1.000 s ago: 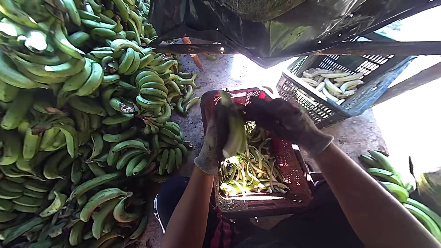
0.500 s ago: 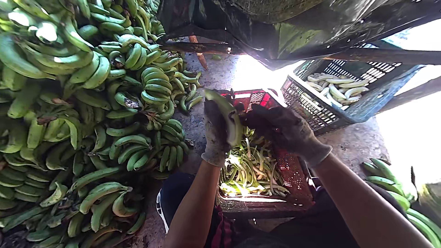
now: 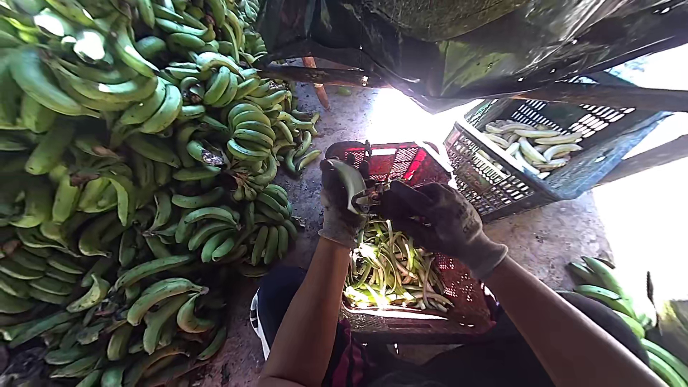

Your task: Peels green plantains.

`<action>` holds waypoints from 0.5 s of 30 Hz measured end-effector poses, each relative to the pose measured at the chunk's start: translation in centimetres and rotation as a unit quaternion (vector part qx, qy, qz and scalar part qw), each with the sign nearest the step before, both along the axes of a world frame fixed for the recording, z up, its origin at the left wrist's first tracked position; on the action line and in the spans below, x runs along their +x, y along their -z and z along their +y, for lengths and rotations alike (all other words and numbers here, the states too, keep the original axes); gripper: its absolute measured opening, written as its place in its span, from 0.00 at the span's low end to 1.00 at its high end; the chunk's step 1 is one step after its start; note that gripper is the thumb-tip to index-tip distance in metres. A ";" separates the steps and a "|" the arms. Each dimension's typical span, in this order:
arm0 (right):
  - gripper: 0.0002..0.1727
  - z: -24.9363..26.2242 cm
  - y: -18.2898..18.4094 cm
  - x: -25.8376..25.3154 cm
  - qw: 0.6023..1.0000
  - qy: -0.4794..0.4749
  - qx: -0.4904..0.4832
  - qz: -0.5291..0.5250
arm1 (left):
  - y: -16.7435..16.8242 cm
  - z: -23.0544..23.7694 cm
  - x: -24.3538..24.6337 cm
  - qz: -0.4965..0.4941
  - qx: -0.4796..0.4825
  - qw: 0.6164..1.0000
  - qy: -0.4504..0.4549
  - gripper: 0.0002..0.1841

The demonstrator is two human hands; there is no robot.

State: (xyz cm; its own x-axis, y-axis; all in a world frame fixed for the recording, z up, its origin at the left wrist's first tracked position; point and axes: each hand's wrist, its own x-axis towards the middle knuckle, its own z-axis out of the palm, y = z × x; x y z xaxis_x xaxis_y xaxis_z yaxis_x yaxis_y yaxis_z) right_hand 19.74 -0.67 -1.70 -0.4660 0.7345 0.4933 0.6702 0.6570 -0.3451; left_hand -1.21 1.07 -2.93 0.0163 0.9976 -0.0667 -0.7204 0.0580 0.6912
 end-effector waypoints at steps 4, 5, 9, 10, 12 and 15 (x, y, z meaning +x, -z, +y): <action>0.29 -0.2 0.0 -0.7 1.000 0.021 0.016 0.002 | -0.9 0.8 0.4 -0.028 0.040 0.994 -0.100 0.24; 0.30 -0.3 -0.2 -0.8 0.999 0.032 -0.002 0.007 | -1.2 1.0 0.7 -0.052 0.071 0.991 -0.097 0.23; 0.33 0.1 -2.0 -0.2 0.994 0.061 -0.083 0.040 | -1.9 0.0 1.5 -0.009 0.167 0.986 -0.029 0.23; 0.32 0.2 -2.3 0.2 0.995 0.057 -0.069 0.046 | -2.0 -0.2 1.2 0.029 0.161 0.986 -0.009 0.25; 0.32 0.7 -2.2 1.0 0.998 0.049 -0.013 0.029 | -2.4 -0.5 0.6 0.126 0.116 0.985 0.000 0.25; 0.31 1.2 -1.8 1.4 0.998 0.054 -0.007 0.010 | -2.7 -1.6 0.2 0.265 0.051 0.963 0.022 0.22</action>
State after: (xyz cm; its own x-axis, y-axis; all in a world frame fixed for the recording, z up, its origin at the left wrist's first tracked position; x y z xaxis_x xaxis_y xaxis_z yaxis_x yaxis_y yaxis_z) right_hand 21.09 0.51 0.15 -0.3736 0.7872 0.4907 0.7299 0.5759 -0.3682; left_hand -0.97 -0.55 -0.28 0.0500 0.9985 0.0218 -0.2640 -0.0078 0.9645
